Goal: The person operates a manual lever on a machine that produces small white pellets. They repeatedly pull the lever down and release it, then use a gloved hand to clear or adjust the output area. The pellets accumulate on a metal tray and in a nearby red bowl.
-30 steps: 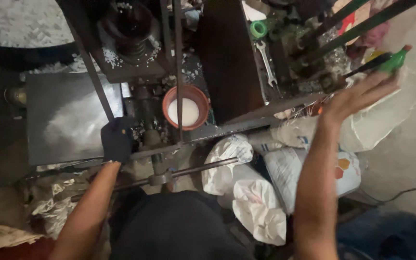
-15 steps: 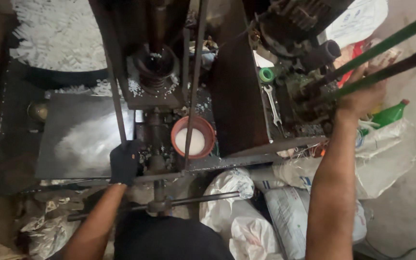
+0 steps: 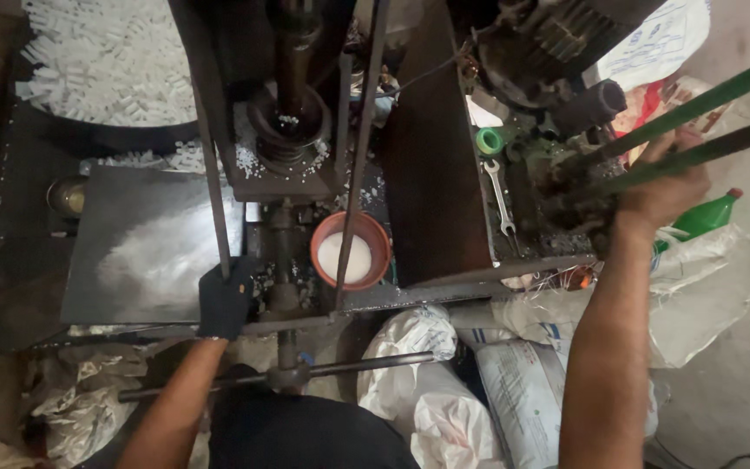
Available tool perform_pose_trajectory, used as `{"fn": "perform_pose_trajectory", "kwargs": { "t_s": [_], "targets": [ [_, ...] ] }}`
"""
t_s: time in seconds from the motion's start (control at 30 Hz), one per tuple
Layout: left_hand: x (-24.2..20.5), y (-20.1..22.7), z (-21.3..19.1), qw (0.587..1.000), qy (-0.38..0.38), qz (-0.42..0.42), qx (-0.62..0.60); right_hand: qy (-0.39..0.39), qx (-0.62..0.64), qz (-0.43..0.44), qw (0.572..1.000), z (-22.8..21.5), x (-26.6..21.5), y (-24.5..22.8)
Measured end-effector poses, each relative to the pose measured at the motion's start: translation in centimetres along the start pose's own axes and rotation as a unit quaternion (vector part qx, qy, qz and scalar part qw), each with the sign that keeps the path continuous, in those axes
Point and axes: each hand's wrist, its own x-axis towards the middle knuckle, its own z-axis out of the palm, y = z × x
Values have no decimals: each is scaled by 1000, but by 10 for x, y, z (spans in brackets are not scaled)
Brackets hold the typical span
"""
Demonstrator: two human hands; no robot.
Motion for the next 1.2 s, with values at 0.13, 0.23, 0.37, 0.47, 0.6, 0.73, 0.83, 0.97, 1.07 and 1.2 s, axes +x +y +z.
{"fn": "perform_pose_trajectory", "kwargs": {
  "t_s": [0.13, 0.23, 0.37, 0.47, 0.6, 0.73, 0.83, 0.97, 1.07, 1.2],
  "targets": [
    [3, -3, 0, 997, 6, 49, 59, 9, 46, -12, 999, 5, -1, 1],
    [5, -4, 1, 992, -12, -75, -100, 5, 70, -7, 998, 5, -2, 4],
    [5, -5, -1, 1000, -4, 12, 3, 21, 46, -31, 998, 6, -2, 9],
    [5, -6, -1, 1000, -8, -21, 1, -8, 35, -20, 999, 7, -3, 17],
    [8, -9, -2, 1000, -5, -8, 14, 12, -66, 19, 998, 13, -3, 30],
    [8, -13, -2, 1000, -6, 11, 29, 11, -114, 27, 993, 16, -4, 39],
    [9, -10, -2, 999, -14, 4, 30, 15, -126, -13, 992, 14, -4, 36],
    [5, -4, -3, 999, -23, -24, 1, 53, -126, -62, 989, 12, -8, 30],
    [3, 4, -1, 999, -22, -34, -18, -12, -85, 134, 987, 14, -8, 39],
    [3, 8, -3, 1000, -15, -3, 12, -64, 11, 40, 997, 15, -3, 62]
  ]
}}
